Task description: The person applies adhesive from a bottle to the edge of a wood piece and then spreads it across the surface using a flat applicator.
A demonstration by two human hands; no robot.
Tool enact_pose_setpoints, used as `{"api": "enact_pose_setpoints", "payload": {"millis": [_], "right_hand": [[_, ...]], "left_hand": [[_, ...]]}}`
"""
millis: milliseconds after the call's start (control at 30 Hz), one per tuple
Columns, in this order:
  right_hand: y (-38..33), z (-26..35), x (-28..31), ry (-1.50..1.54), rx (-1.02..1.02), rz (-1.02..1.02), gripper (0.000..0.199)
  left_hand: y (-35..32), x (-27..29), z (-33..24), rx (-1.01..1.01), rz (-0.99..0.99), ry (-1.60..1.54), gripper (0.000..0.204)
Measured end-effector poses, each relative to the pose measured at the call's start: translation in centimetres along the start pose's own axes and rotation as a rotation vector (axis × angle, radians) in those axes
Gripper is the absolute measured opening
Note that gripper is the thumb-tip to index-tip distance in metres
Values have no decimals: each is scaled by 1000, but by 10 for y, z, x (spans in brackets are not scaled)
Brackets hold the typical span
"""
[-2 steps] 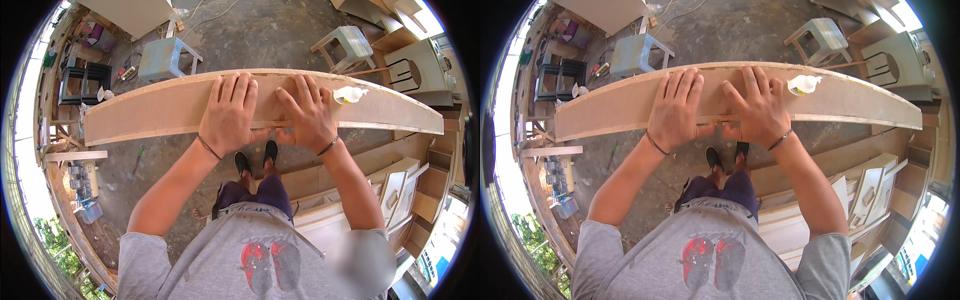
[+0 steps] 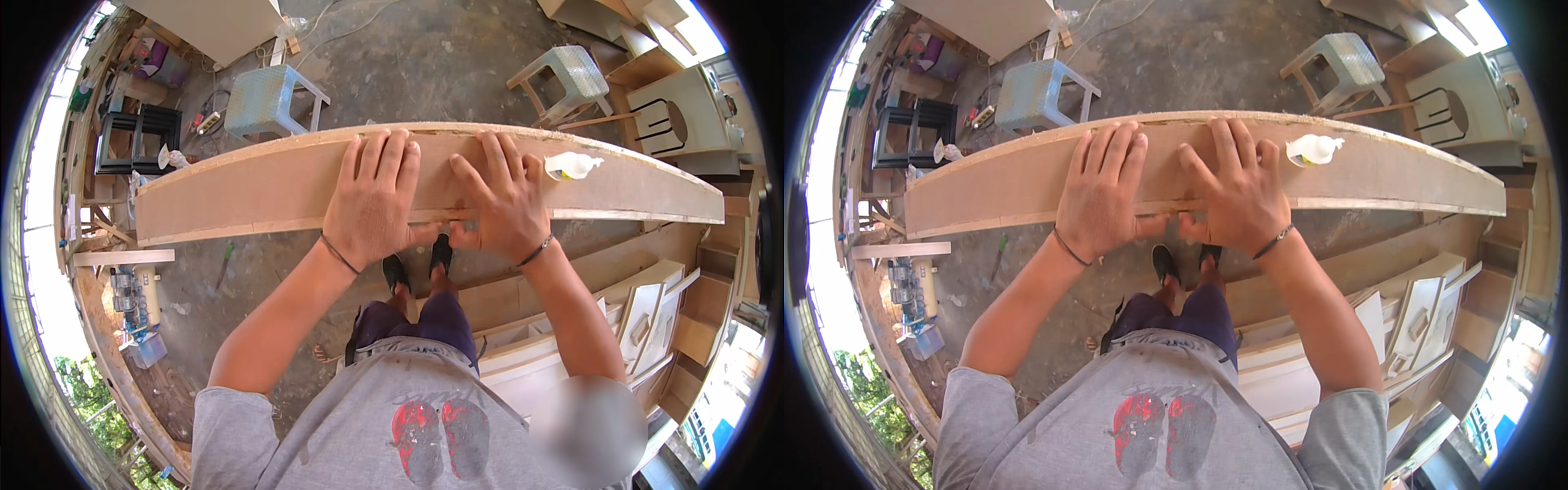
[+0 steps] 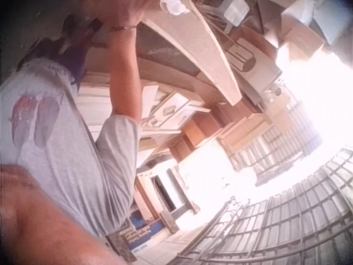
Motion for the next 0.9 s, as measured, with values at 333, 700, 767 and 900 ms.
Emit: {"api": "enact_pose_setpoints", "payload": {"millis": [333,700,767,900], "right_hand": [[-1,1,1,1,-27,19,77],[-1,1,1,-1,-25,10,78],[-1,1,1,-1,-22,8,78],[-2,2,2,2,-28,9,77]], "left_hand": [[0,-2,1,-1,38,22,103],[1,1,3,62,47,-81,98],[1,1,3,61,43,-77,97],[0,2,3,65,39,-86,97]]}}
Point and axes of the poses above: each hand's wrist, its own y-axis towards the middle knuckle, its own x-axis out of the back of the hand, z = x × y, the point moved 4 cm from there along y, towards the middle knuckle, and after that the axes turned 9 degrees about -z, right-handed, at the moved point
